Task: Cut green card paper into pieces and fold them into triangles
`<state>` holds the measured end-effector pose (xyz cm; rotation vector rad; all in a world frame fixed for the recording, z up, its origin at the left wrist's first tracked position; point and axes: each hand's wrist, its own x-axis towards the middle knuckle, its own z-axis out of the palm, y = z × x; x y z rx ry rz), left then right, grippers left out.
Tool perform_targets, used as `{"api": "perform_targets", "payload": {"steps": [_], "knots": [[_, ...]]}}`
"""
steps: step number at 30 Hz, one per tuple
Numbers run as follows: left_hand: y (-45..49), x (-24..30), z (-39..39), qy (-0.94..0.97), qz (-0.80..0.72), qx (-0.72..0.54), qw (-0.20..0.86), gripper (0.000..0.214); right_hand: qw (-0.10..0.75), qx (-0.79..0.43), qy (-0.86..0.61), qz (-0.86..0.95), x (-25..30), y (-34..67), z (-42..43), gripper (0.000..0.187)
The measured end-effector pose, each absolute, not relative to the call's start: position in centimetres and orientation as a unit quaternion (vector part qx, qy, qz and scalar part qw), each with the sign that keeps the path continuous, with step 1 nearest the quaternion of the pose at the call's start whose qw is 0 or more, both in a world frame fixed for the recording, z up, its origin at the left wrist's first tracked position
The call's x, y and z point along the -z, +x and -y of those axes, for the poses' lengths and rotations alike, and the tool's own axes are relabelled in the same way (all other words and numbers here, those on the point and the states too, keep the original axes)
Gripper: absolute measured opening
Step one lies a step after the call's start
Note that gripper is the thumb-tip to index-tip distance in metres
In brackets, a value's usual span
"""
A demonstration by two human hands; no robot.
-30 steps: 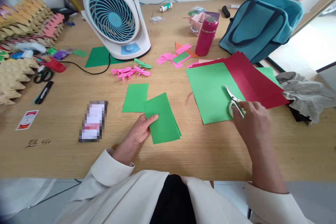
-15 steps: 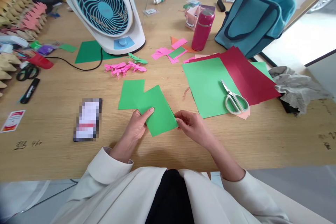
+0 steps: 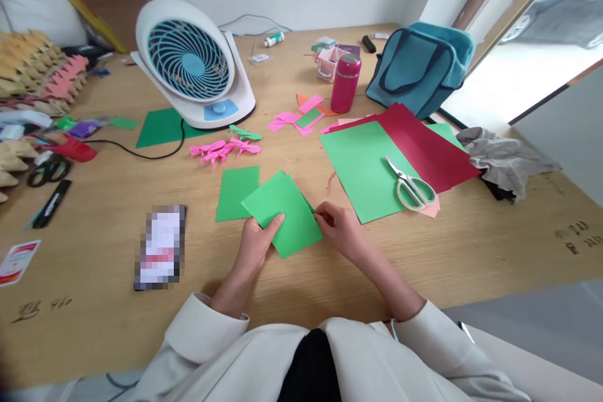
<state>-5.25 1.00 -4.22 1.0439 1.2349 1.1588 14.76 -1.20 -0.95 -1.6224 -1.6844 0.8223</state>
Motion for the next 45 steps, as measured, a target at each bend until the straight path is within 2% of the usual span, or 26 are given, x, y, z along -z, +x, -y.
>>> {"api": "perform_targets", "payload": {"steps": [4, 9, 19, 25, 32, 37, 45], "knots": [[-5.5, 4.9, -1.2, 0.468, -0.531, -0.478, 0.521, 0.04, 0.337, -0.252, -0.637, 0.647, 0.9, 14.9, 0.6, 0.017], [-5.7, 5.3, -1.6, 0.481, -0.543, -0.46, 0.512, 0.039, 0.334, -0.23, -0.671, 0.62, -0.2, 16.3, -0.8, 0.019], [-5.9, 4.1, -1.1, 0.42, -0.531, -0.457, 0.577, 0.042, 0.315, -0.201, -0.742, 0.556, 0.1, 23.4, -6.3, 0.023], [-5.9, 4.3, -1.1, 0.438, -0.535, -0.435, 0.577, 0.041, 0.309, -0.166, -0.774, 0.527, 0.9, 24.8, -10.2, 0.024], [-4.9, 3.4, -0.8, 0.516, -0.551, -0.397, 0.523, 0.029, 0.282, -0.108, -0.786, 0.539, 2.4, 25.4, -11.2, 0.029], [-4.6, 2.9, -0.5, 0.516, -0.541, -0.394, 0.534, 0.025, 0.272, -0.082, -0.787, 0.547, 3.2, 25.7, -11.2, 0.033], [-4.5, 2.5, -0.3, 0.436, -0.519, -0.446, 0.584, 0.027, 0.327, -0.029, -0.783, 0.528, 4.4, 26.6, -11.4, 0.033]]}}
